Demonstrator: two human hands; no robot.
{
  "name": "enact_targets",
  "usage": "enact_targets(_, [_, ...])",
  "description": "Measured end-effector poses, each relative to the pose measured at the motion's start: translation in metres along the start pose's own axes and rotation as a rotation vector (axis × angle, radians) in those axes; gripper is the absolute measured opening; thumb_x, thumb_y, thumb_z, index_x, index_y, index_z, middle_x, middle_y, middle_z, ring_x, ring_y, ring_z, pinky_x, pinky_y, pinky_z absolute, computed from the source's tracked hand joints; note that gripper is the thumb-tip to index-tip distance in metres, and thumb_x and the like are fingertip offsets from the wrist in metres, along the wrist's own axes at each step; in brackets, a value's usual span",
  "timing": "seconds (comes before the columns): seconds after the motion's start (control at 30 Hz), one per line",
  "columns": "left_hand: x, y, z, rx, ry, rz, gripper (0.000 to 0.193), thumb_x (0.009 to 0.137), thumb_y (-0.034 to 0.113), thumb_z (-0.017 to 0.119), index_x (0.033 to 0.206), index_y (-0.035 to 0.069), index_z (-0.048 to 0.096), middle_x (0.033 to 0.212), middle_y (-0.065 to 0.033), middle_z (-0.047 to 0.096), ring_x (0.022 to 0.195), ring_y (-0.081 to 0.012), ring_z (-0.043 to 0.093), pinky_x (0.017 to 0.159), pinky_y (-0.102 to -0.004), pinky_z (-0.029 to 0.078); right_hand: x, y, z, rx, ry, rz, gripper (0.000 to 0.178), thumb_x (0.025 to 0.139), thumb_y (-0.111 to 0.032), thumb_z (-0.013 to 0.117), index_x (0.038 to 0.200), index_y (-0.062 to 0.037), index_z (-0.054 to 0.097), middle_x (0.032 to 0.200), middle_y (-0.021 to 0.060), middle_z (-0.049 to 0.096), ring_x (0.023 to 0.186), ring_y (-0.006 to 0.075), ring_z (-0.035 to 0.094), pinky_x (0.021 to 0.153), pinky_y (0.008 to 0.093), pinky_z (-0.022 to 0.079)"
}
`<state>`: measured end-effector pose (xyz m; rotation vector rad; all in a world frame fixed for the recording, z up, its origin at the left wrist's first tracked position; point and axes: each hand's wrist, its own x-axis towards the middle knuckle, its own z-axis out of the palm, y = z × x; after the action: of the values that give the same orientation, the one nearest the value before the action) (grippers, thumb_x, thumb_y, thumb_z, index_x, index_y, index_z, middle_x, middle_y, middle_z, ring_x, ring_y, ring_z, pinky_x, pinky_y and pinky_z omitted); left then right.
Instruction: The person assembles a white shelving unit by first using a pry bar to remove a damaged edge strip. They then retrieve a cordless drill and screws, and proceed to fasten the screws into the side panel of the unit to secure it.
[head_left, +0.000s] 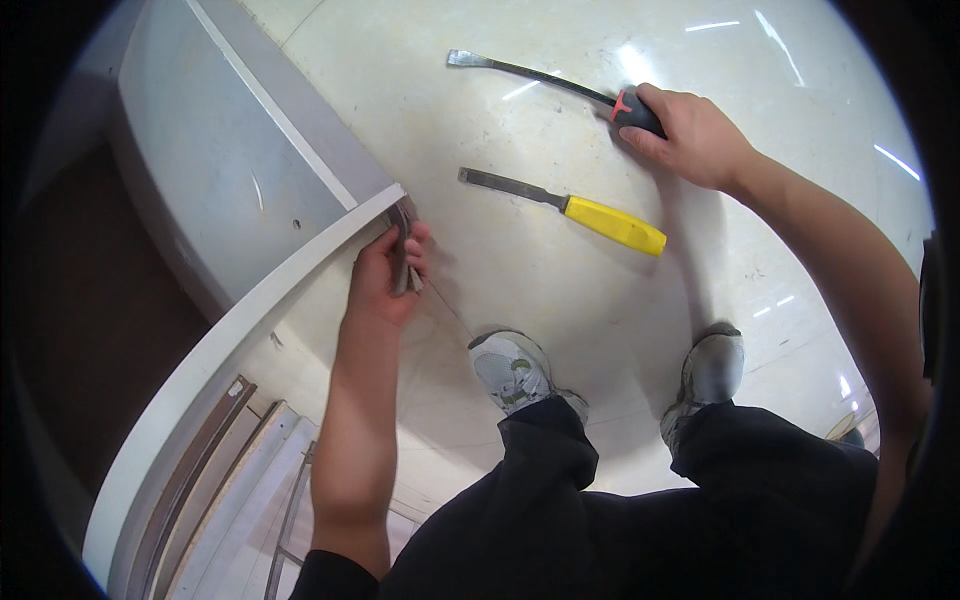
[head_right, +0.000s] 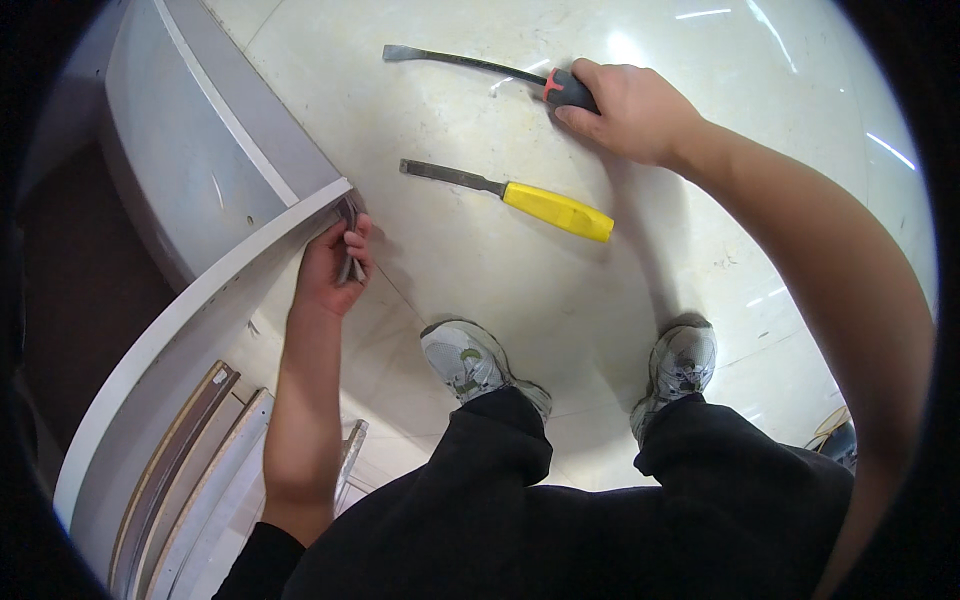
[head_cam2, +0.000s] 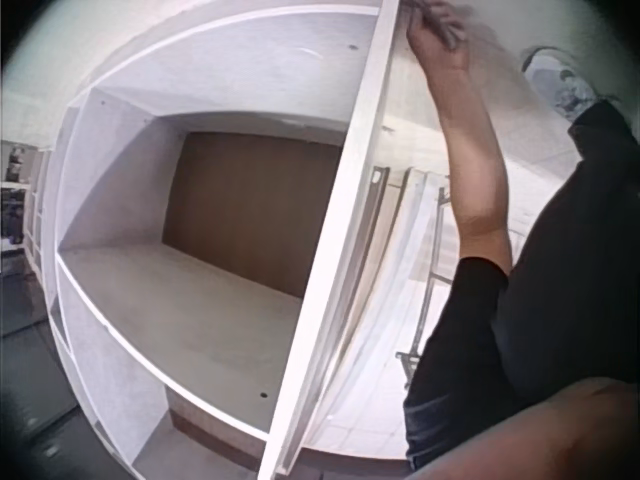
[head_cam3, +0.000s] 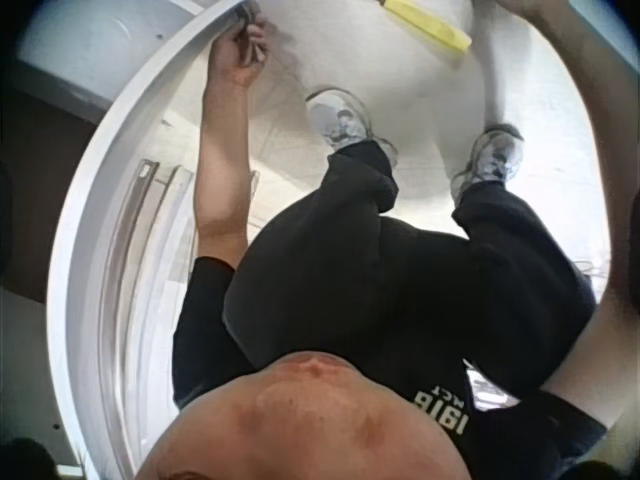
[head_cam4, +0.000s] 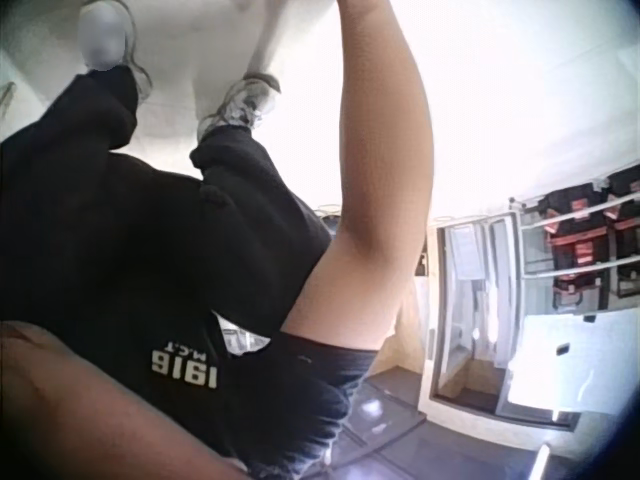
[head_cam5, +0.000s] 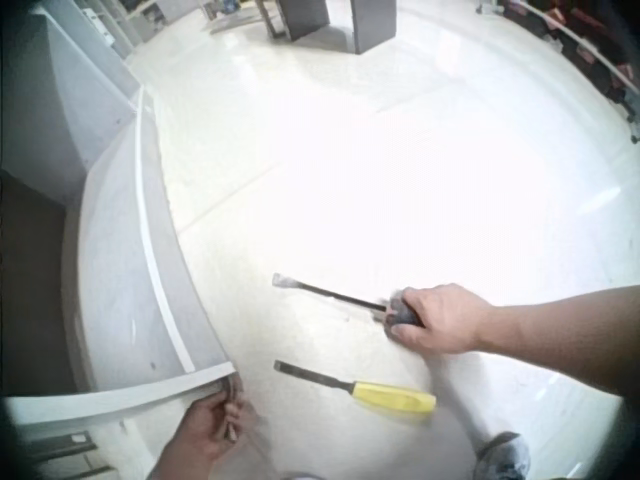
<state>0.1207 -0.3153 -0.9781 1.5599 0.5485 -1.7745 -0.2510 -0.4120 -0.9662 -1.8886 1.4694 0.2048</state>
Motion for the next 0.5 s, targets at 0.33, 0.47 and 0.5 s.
enact_targets(0.33, [-0.014,0.019,0.012,-0.177,-0.045,-0.123,0.024,0.097,0.013,0.048,0.118,0.002,0.053,0.120,-0.0153,0.060,0.079,-0.0156,0.067,0.060,-0.0242,0.056,0.000,0.009,0.007,-0.056,0.033,-0.020,0.038,0.089,-0.037,0.056,0.108,-0.0041,0.056,0.093,0.0201,0.065,0.085,0.0365,0.062,0.078,0.0435,0.049])
enact_targets(0.47, [-0.012,0.007,-0.001,0.174,-0.204,-0.047,0.036,0.100,0.029,0.042,0.115,-0.001,0.054,0.116,-0.0154,0.061,0.091,-0.0182,0.064,0.066,-0.0275,0.054,0.001,0.009,0.005,-0.065,0.021,-0.011,0.038,0.088,-0.036,0.056,0.109,-0.0044,0.057,0.092,0.0203,0.065,0.084,0.0363,0.062,0.078,0.0427,0.050])
enact_targets(0.5, [-0.008,0.007,-0.006,0.312,-0.219,-0.024,0.043,0.100,0.036,0.041,0.112,-0.003,0.055,0.113,-0.0171,0.062,0.090,-0.0217,0.063,0.071,-0.0304,0.053,0.001,0.007,0.006,-0.060,0.016,-0.005,0.038,0.088,-0.036,0.056,0.109,-0.0044,0.057,0.092,0.0203,0.065,0.084,0.0363,0.063,0.077,0.0426,0.050])
